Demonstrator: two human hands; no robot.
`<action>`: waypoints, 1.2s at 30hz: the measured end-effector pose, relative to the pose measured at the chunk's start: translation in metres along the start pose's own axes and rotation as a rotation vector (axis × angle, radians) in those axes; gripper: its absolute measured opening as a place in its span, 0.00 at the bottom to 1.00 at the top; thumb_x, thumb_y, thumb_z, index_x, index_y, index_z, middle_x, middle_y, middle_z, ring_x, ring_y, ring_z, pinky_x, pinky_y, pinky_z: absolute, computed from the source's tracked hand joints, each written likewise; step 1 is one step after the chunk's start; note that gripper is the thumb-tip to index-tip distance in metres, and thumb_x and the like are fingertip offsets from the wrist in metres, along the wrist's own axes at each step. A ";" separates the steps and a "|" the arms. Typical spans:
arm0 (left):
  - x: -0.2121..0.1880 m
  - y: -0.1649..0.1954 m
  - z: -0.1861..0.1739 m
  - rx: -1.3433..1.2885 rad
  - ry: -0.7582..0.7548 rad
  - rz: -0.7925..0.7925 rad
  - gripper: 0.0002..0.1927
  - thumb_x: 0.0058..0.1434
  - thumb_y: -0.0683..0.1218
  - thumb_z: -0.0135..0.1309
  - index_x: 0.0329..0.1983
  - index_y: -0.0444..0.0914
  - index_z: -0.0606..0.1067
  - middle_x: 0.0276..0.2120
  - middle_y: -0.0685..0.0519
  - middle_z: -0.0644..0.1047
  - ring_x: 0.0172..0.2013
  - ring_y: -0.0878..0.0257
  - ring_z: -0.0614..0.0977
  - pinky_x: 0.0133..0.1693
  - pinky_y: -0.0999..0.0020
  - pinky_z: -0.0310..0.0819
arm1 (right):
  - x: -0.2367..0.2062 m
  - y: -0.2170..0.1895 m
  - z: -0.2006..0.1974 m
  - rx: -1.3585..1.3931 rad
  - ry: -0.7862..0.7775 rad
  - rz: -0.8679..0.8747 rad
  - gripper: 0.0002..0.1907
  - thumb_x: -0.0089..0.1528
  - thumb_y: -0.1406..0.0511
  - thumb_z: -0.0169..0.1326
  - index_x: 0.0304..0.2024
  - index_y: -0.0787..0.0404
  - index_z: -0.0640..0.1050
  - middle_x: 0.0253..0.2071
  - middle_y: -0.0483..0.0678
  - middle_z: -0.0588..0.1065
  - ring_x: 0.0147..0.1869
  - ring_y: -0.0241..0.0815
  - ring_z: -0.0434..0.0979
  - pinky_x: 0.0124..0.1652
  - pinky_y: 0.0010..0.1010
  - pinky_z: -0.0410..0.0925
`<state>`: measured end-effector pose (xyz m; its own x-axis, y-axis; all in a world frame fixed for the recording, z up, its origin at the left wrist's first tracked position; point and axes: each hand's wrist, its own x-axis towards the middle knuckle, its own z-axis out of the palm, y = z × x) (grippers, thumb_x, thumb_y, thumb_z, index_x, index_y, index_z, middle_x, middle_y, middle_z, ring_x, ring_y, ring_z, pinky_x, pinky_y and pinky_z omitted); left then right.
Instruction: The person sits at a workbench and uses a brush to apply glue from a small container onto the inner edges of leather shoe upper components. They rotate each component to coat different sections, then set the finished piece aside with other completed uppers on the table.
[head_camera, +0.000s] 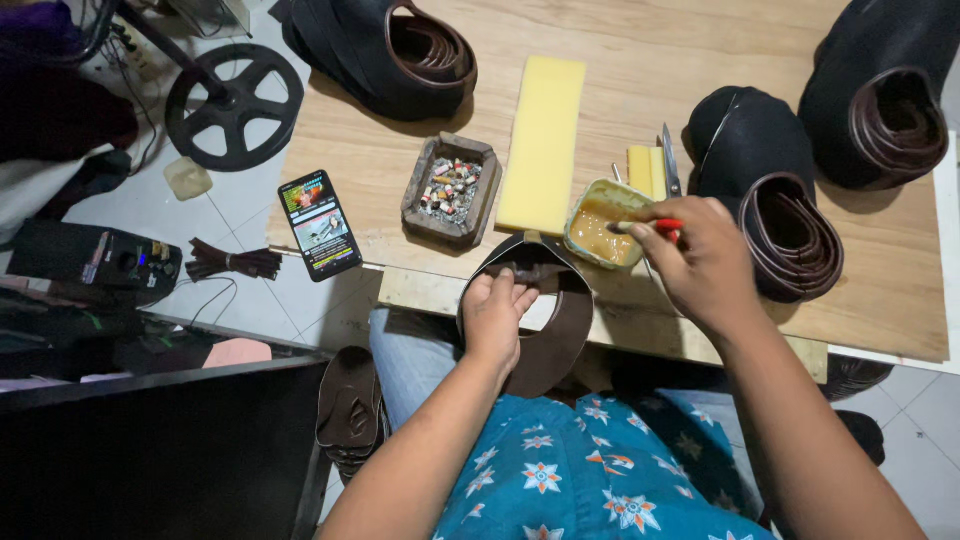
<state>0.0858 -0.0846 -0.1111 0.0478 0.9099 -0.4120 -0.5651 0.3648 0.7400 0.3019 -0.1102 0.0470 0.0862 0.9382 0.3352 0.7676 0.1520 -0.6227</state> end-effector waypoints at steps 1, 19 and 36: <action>0.000 0.001 0.001 0.009 -0.008 0.009 0.08 0.71 0.43 0.47 0.37 0.33 0.69 0.36 0.45 0.75 0.36 0.59 0.79 0.43 0.61 0.83 | 0.005 0.002 0.005 -0.074 -0.023 -0.023 0.07 0.63 0.66 0.64 0.41 0.61 0.81 0.39 0.52 0.79 0.44 0.50 0.76 0.44 0.38 0.69; 0.002 -0.007 0.000 0.021 0.003 0.014 0.05 0.68 0.41 0.48 0.37 0.34 0.70 0.34 0.50 0.74 0.34 0.63 0.78 0.40 0.67 0.80 | -0.038 -0.031 0.017 0.272 -0.148 -0.061 0.11 0.60 0.69 0.62 0.46 0.63 0.81 0.44 0.52 0.81 0.48 0.44 0.83 0.49 0.32 0.73; 0.000 -0.010 -0.007 0.151 -0.082 0.076 0.06 0.74 0.38 0.50 0.41 0.31 0.69 0.29 0.51 0.70 0.26 0.66 0.68 0.26 0.70 0.62 | -0.022 -0.023 0.073 0.369 -0.177 -0.070 0.10 0.61 0.71 0.61 0.46 0.64 0.80 0.45 0.51 0.81 0.48 0.45 0.83 0.47 0.30 0.73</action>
<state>0.0853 -0.0897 -0.1221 0.0803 0.9467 -0.3120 -0.4395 0.3146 0.8414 0.2357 -0.1113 0.0025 -0.0934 0.9556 0.2794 0.4857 0.2887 -0.8251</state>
